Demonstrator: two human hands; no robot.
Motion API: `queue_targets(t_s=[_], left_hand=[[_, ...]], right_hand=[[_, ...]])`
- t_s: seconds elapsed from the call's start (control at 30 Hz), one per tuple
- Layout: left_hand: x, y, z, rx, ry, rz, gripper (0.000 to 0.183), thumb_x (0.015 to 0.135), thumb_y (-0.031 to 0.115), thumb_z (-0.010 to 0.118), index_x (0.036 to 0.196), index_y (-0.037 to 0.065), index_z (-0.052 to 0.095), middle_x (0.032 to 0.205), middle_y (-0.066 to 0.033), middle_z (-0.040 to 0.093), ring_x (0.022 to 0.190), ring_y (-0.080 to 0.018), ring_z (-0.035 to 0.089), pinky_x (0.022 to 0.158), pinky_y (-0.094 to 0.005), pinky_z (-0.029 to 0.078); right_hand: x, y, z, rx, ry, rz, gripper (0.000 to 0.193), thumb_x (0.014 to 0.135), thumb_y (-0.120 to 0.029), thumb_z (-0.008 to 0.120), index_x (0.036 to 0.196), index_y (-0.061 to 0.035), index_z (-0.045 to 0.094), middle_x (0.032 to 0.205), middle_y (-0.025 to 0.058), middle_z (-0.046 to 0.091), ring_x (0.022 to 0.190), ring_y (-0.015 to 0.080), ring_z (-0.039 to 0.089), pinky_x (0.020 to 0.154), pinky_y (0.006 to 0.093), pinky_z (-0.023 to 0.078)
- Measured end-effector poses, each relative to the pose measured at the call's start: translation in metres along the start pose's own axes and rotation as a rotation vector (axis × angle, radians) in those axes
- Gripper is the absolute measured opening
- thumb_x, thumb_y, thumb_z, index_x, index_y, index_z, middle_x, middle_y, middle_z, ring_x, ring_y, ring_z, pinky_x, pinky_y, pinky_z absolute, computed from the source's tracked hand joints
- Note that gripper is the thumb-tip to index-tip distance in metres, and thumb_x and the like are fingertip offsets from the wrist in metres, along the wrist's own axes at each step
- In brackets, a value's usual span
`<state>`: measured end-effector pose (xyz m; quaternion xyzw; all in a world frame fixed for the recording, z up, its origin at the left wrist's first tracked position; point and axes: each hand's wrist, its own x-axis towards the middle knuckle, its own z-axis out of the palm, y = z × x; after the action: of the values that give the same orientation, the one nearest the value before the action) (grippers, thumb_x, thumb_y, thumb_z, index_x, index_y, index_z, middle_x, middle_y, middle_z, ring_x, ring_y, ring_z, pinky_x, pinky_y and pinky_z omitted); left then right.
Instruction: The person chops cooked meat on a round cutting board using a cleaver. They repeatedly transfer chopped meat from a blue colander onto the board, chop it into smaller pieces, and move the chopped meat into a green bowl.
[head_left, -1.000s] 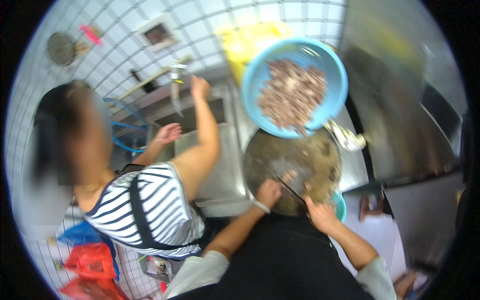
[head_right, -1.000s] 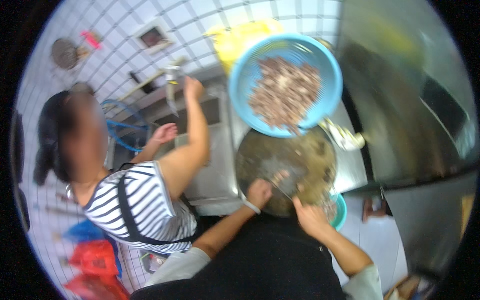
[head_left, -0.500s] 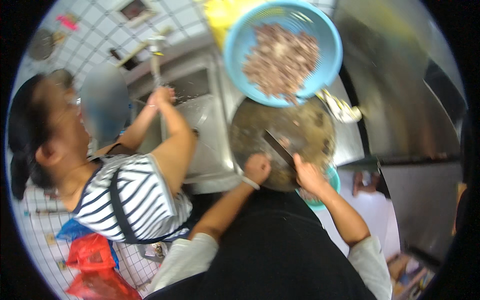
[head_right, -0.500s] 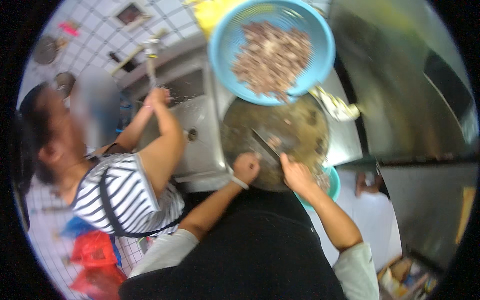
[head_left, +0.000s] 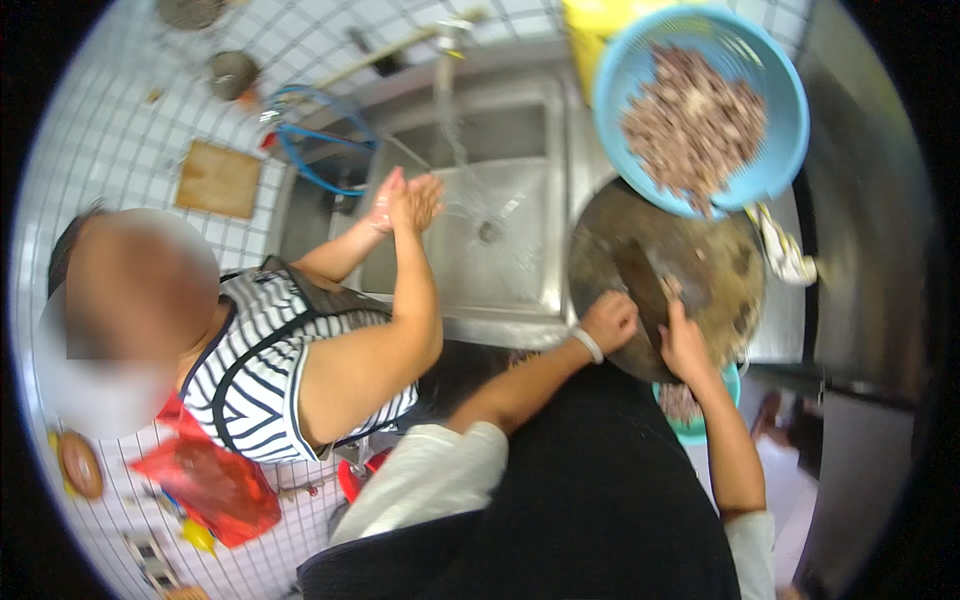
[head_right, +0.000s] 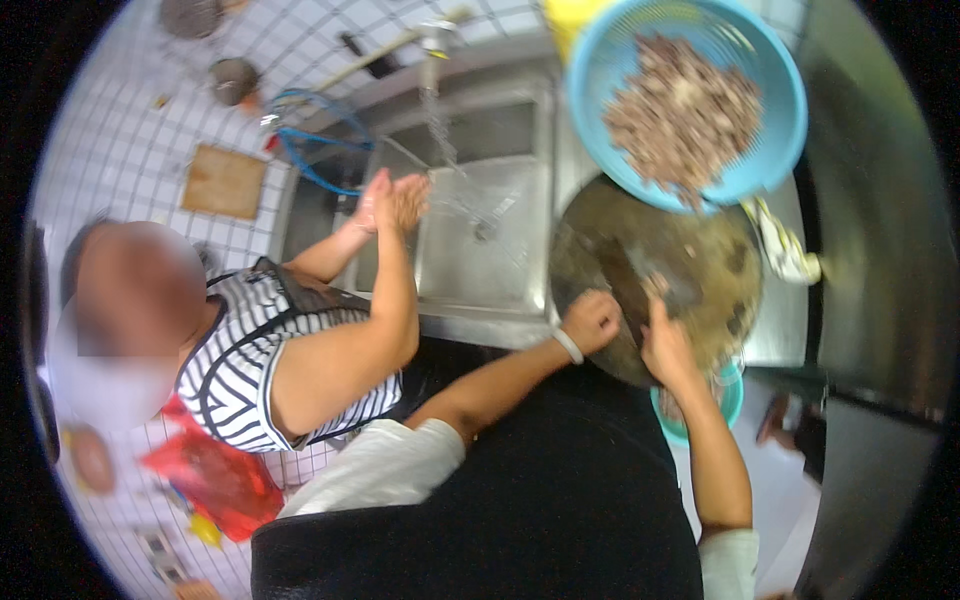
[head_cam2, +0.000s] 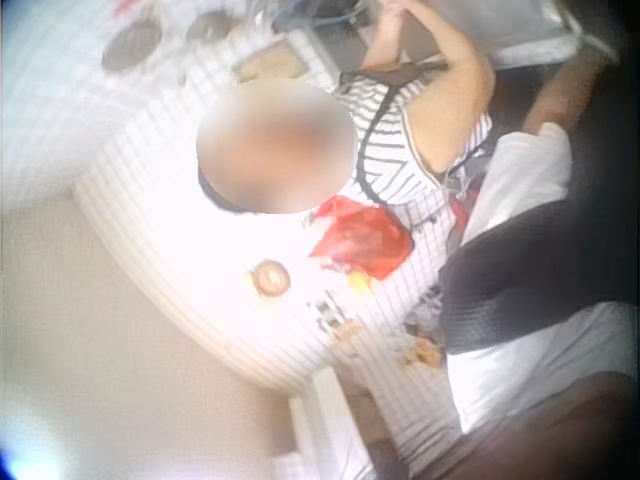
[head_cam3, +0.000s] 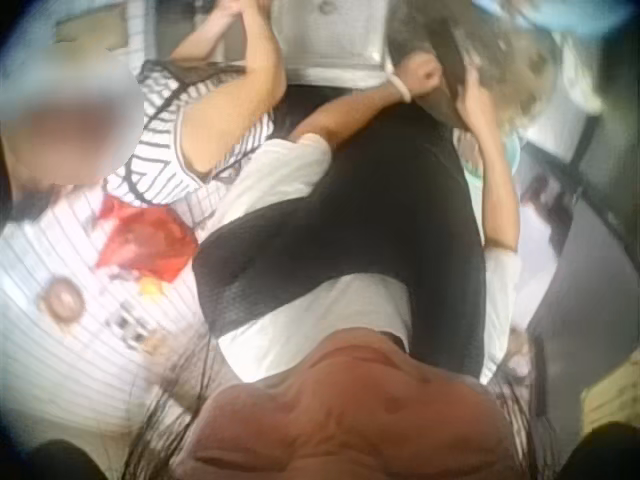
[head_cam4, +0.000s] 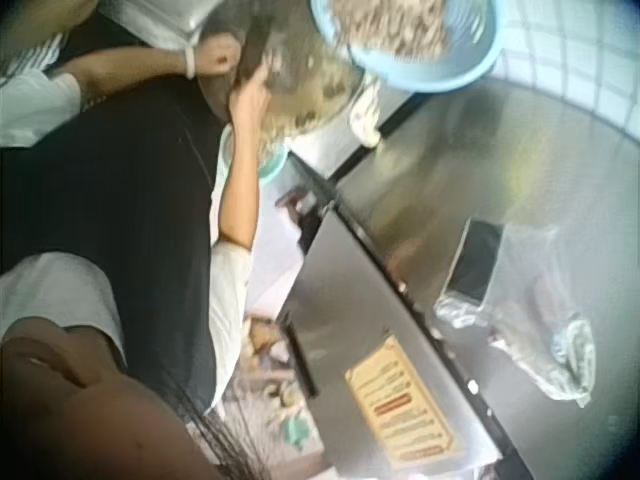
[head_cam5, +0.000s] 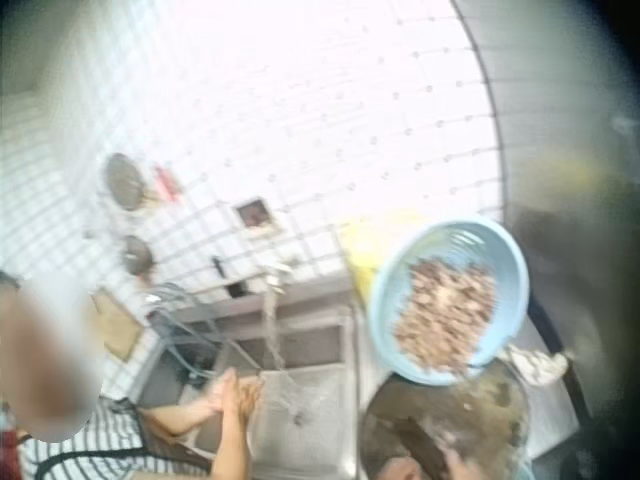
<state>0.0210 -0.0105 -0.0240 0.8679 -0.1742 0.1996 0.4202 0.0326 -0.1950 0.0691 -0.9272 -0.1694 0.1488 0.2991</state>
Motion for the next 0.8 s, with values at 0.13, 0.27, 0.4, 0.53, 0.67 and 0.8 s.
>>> queue_targets(t_s=[0.13,0.27,0.4,0.53,0.67,0.8], left_hand=[[0.029,-0.008,-0.036,-0.034,0.239,-0.174,0.016,0.074,0.001,0.066,0.089,0.003,0.062,0.095,-0.0120,0.058,0.078,-0.0275,0.060,0.069,-0.0333,0.050],[0.081,-0.051,-0.071,0.165,0.474,-0.205,0.014,0.075,0.001,0.059,0.089,0.004,0.061,0.092,-0.0117,0.059,0.077,-0.0263,0.058,0.071,-0.0353,0.048],[0.141,-0.050,-0.089,0.111,0.409,-0.224,0.019,0.073,0.002,0.057,0.091,0.006,0.061,0.091,-0.0126,0.059,0.079,-0.0310,0.058,0.070,-0.0371,0.047],[0.176,-0.030,-0.090,0.086,0.272,-0.115,0.021,0.072,0.003,0.057,0.092,0.006,0.064,0.089,-0.0144,0.061,0.079,-0.0311,0.059,0.070,-0.0378,0.049],[0.191,-0.017,-0.104,0.150,0.216,-0.073,0.026,0.070,-0.004,0.058,0.093,0.005,0.065,0.089,-0.0096,0.063,0.077,-0.0224,0.061,0.071,-0.0333,0.050],[0.247,0.002,-0.097,0.269,-0.052,0.130,0.021,0.073,0.000,0.060,0.093,0.005,0.064,0.082,-0.0109,0.060,0.074,-0.0243,0.060,0.066,-0.0339,0.049]], right_hand=[[-0.026,0.016,-0.006,-0.048,0.099,-0.094,0.041,0.082,0.001,0.055,0.119,0.0023,0.037,0.071,0.0320,0.057,0.069,0.0507,0.055,0.061,0.0576,0.041],[-0.026,-0.002,-0.009,-0.160,-0.139,-0.182,0.027,0.083,-0.002,0.054,0.106,-0.0028,0.040,0.068,0.0291,0.059,0.066,0.0488,0.058,0.060,0.0579,0.043],[0.002,-0.006,0.020,-0.226,-0.215,-0.185,0.033,0.081,-0.007,0.059,0.107,-0.0048,0.040,0.071,0.0282,0.060,0.071,0.0474,0.059,0.064,0.0568,0.045],[0.002,-0.001,-0.019,-0.260,-0.202,-0.034,0.041,0.079,-0.005,0.060,0.114,-0.0041,0.041,0.073,0.0274,0.061,0.075,0.0469,0.059,0.069,0.0548,0.046],[0.008,0.003,-0.023,-0.104,-0.147,-0.048,0.045,0.075,-0.006,0.058,0.117,-0.0071,0.042,0.075,0.0237,0.064,0.072,0.0422,0.063,0.064,0.0504,0.049],[-0.003,-0.012,-0.026,-0.172,-0.169,-0.134,0.031,0.086,-0.008,0.044,0.116,-0.0051,0.042,0.075,0.0187,0.066,0.071,0.0358,0.067,0.063,0.0462,0.052]])
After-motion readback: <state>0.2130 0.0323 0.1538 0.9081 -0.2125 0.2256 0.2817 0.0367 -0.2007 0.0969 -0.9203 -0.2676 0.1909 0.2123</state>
